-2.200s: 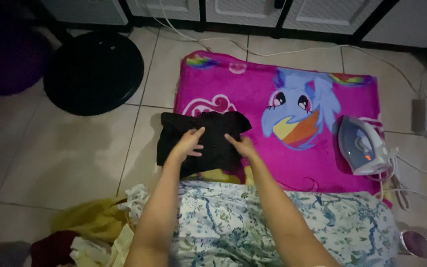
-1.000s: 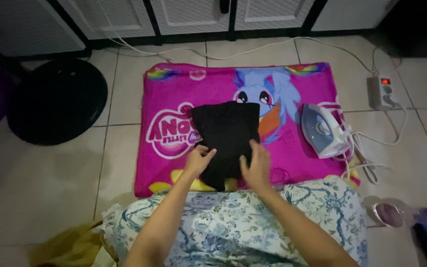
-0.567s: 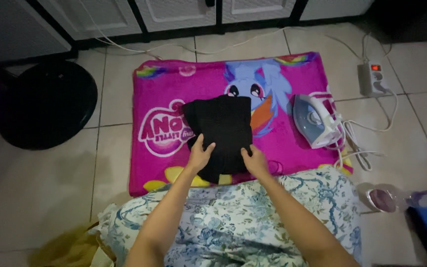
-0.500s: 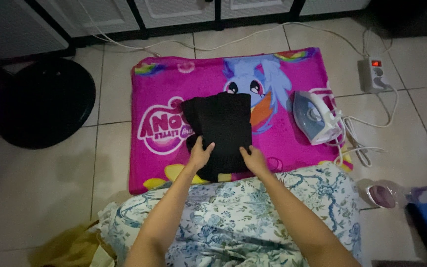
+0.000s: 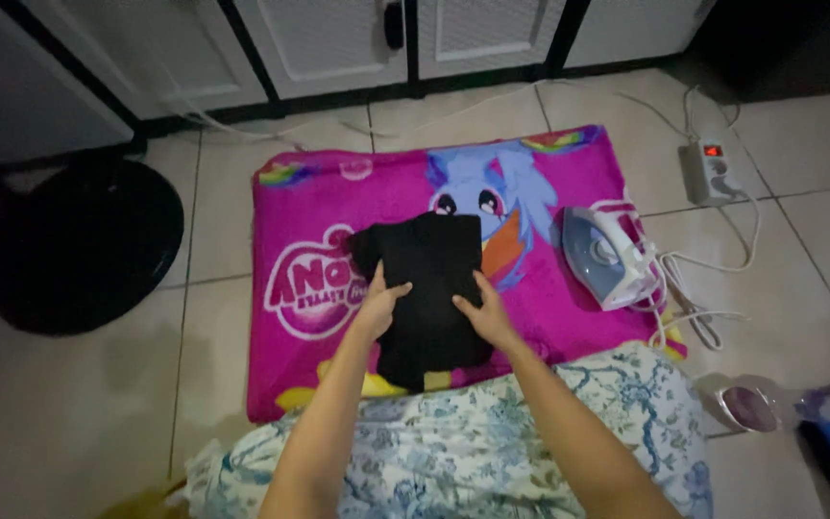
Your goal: Ironing a black garment and then folding it on a floor mat.
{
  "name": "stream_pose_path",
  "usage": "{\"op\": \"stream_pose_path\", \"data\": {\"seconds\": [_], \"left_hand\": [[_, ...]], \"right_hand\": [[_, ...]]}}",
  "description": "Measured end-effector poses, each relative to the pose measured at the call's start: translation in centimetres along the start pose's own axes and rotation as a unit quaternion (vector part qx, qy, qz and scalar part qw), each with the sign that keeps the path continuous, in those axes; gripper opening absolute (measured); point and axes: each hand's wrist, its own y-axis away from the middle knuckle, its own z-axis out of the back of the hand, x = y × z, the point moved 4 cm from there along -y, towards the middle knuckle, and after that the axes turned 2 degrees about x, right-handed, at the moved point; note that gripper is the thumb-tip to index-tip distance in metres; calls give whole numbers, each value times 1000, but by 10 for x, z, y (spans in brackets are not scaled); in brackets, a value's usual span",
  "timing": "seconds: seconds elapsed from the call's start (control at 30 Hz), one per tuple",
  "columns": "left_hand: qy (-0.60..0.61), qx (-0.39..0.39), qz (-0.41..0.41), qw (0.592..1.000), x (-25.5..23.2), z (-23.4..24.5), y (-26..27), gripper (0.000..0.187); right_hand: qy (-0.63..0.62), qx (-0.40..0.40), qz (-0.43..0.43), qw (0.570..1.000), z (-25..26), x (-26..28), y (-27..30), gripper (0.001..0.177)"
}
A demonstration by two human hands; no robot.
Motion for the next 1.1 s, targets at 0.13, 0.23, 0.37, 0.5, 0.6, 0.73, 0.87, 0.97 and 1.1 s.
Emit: {"op": "stream_pose_path", "data": {"seconds": [0.13, 0.23, 0.37, 0.5, 0.6, 0.73, 0.87, 0.97, 1.1], "left_hand": [[23, 53, -26, 998, -10, 1, -7, 89], [-25, 39, -19, 999, -5, 9, -9, 81], [-108, -16, 67, 992, -15, 11, 0, 78], [-104, -15, 58, 993, -16, 13, -1, 76], [-18, 5, 24, 1000, -25, 8, 1, 73], [-6, -40, 58, 998, -34, 16, 9, 72], [-37, -39, 42, 998, -31, 21, 18, 63], [-74, -4, 2, 997, -26, 14, 20, 60], [-169, -50, 11, 984, -21, 8, 24, 59]], "right_hand": [[6, -24, 26, 999, 1, -7, -3, 82], [67, -1, 7, 998, -2, -4, -7, 75], [13, 18, -119, 993, -5, -29, -11, 77], [-72, 13, -210, 975, 4, 5, -2, 74], [-82, 32, -134, 987, 16, 0, -9, 35], [216, -215, 164, 938, 116, 84, -30, 14], [574, -304, 88, 755, 203, 119, -58, 44], [594, -232, -27, 769, 251, 33, -81, 49], [426, -248, -148, 857, 277, 50, -41, 38]]}}
